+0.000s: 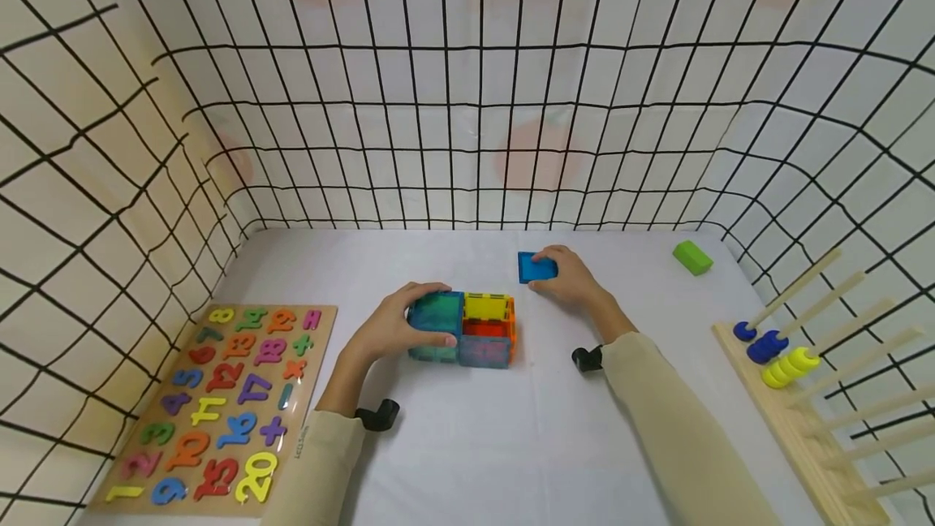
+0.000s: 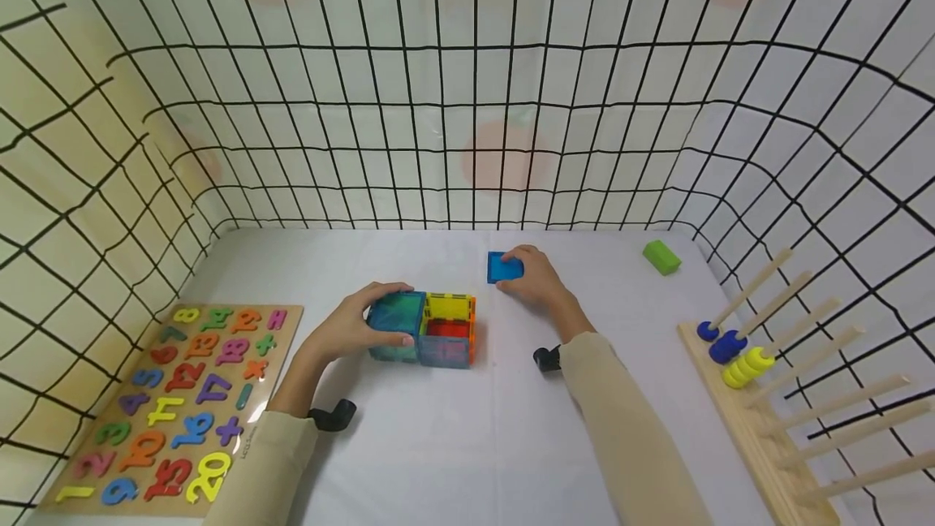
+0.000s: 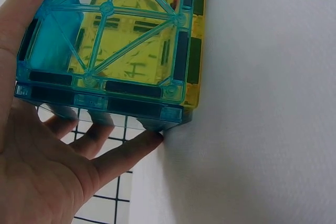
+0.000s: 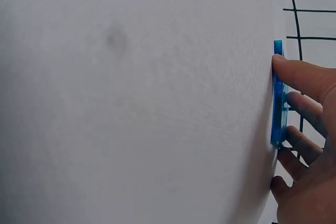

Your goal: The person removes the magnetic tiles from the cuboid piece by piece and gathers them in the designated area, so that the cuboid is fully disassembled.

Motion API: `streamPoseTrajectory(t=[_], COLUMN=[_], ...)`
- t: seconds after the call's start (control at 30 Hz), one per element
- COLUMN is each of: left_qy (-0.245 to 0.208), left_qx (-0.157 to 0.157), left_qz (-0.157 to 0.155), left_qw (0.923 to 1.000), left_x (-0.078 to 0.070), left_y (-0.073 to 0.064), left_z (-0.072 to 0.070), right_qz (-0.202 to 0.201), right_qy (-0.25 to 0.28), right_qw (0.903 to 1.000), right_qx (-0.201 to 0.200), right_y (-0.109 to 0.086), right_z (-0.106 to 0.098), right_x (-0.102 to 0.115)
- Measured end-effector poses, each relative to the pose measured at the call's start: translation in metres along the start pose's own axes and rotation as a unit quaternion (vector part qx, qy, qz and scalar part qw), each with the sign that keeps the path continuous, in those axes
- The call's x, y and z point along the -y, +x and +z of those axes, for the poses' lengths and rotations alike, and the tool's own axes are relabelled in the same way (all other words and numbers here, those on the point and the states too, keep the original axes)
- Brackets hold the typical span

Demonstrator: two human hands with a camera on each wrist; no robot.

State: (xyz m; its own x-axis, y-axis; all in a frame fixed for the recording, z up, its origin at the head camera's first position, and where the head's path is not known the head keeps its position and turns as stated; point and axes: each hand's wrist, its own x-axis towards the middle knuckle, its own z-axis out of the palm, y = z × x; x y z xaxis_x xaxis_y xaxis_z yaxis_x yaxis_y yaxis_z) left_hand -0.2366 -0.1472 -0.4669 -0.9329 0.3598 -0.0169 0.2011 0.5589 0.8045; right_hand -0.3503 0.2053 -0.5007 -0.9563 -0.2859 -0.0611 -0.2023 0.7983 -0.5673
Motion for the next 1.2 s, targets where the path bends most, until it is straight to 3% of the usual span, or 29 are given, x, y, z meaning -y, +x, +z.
streamPoseTrajectory(t=[0.33,0.6,0.77,1.2], left_qy=[0.003,0.009,0.016,0.005], left_qx=[-0.016,-0.027,-0.033,-0.042], left_qz=[0.019,0.027,0.037,0.023], left_qw=[0.9997,0.9992,0.9987,0.9988], left_x=[0.0,-0.001,-0.001,-0.002], left_y=[0.002,0.001,0.0,-0.002], left_z=[0.0,0.0,0.002,0.004], right_qz=[-0.007,-0.031,-0.052,-0.091], right_qy=[0.014,0.066,0.108,0.196], right_qw=[0.9999,0.9972,0.9926,0.9763], right_qx=[-0.004,-0.018,-0.018,0.01], right_y=[-0.011,-0.034,-0.053,-0.097], right_z=[-0.006,-0.015,-0.016,-0.004], right_x=[0.004,0.017,0.027,0.046])
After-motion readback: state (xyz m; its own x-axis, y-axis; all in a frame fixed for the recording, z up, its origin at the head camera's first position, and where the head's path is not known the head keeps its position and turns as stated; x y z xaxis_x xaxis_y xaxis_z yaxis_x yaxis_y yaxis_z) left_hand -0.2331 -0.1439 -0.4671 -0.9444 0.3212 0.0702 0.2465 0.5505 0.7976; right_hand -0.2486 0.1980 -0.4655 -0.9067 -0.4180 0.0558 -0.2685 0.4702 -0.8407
